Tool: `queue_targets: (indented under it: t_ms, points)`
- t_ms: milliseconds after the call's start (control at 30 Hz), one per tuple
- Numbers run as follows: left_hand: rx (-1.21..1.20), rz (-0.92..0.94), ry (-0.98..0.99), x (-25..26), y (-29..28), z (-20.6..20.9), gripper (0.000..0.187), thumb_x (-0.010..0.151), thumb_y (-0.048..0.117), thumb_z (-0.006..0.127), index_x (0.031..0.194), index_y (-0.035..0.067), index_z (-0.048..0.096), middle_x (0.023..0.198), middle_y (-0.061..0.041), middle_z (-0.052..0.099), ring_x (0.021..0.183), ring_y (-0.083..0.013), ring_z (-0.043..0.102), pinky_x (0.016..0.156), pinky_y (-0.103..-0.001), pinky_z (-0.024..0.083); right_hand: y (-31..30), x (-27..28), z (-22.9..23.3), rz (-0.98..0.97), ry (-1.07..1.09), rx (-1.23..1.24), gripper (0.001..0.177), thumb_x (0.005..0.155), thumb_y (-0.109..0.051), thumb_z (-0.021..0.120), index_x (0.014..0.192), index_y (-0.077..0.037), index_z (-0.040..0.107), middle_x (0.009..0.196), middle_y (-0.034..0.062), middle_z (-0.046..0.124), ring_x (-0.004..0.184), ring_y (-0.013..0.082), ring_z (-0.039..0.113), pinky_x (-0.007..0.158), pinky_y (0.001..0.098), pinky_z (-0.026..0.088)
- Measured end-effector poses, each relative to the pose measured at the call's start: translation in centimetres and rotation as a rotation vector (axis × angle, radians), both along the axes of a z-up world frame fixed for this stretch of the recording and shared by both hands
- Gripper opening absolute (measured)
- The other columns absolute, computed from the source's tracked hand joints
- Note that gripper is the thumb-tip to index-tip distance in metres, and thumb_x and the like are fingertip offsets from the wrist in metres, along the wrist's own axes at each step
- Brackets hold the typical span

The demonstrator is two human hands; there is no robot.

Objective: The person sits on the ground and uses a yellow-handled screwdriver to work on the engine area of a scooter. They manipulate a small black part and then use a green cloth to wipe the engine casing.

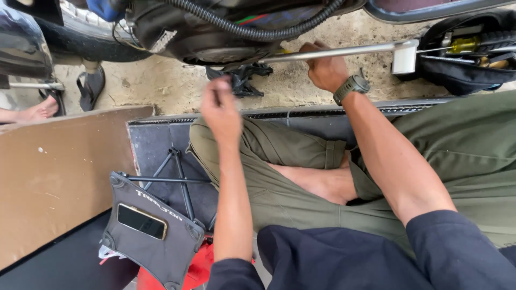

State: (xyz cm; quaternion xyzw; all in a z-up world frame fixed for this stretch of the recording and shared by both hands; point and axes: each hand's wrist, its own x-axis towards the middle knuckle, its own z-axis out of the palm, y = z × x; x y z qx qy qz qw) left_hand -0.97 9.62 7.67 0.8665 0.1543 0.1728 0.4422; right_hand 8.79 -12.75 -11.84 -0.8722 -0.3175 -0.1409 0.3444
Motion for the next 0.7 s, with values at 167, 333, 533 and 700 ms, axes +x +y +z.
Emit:
queue_targets:
  t_ms: [167, 333, 533, 700]
  points:
    - [0.301, -0.413, 0.095, -1.6, -11.2, 0.1, 0.042, 0.104, 0.028, 0.055, 0.144, 0.018, 0.045, 0.111, -0.001, 0.071, 0.085, -0.0187, 0.069, 0.069, -0.033, 0.054, 0.6, -0.8, 1.9, -0.159, 0.508, -0.054, 0.023, 0.102, -0.016, 0.047, 0.116, -0.016, 0.066, 0.089, 0.0069, 0.060, 0.062, 0.0253, 0.057, 0.059, 0.0456, 0.050]
    - [0.369, -0.461, 0.335, -0.6, -15.8, -2.6, 0.078, 0.107, 0.032, 0.054, 0.167, 0.022, 0.005, 0.098, -0.001, 0.066, 0.069, -0.0216, 0.066, 0.051, -0.036, 0.055, 0.0, -0.4, -2.7, -0.149, 0.540, 0.055, 0.020, 0.107, -0.025, 0.047, 0.121, -0.020, 0.061, 0.105, 0.0122, 0.054, 0.080, 0.0369, 0.058, 0.084, 0.0664, 0.043]
    - [0.504, -0.452, 0.248, -0.2, -16.3, -4.2, 0.080, 0.106, 0.027, 0.051, 0.166, 0.019, -0.001, 0.170, -0.020, 0.040, 0.054, -0.0235, 0.066, 0.041, -0.032, 0.054, 0.8, -0.4, -3.8, -0.103, 0.578, 0.147, 0.020, 0.111, -0.019, 0.052, 0.125, -0.019, 0.067, 0.104, 0.0088, 0.054, 0.092, 0.0301, 0.055, 0.090, 0.0539, 0.044]
    - [0.705, -0.551, 0.436, 1.2, -15.4, -3.7, 0.078, 0.105, 0.024, 0.046, 0.163, 0.014, -0.005, 0.162, -0.031, 0.045, 0.074, -0.0317, 0.076, 0.050, -0.045, 0.058, 1.0, -0.2, -2.7, -0.066, 0.979, 0.833, 0.052, 0.101, -0.063, 0.043, 0.104, -0.018, 0.071, 0.085, -0.0030, 0.066, 0.074, 0.0112, 0.057, 0.069, 0.0262, 0.048]
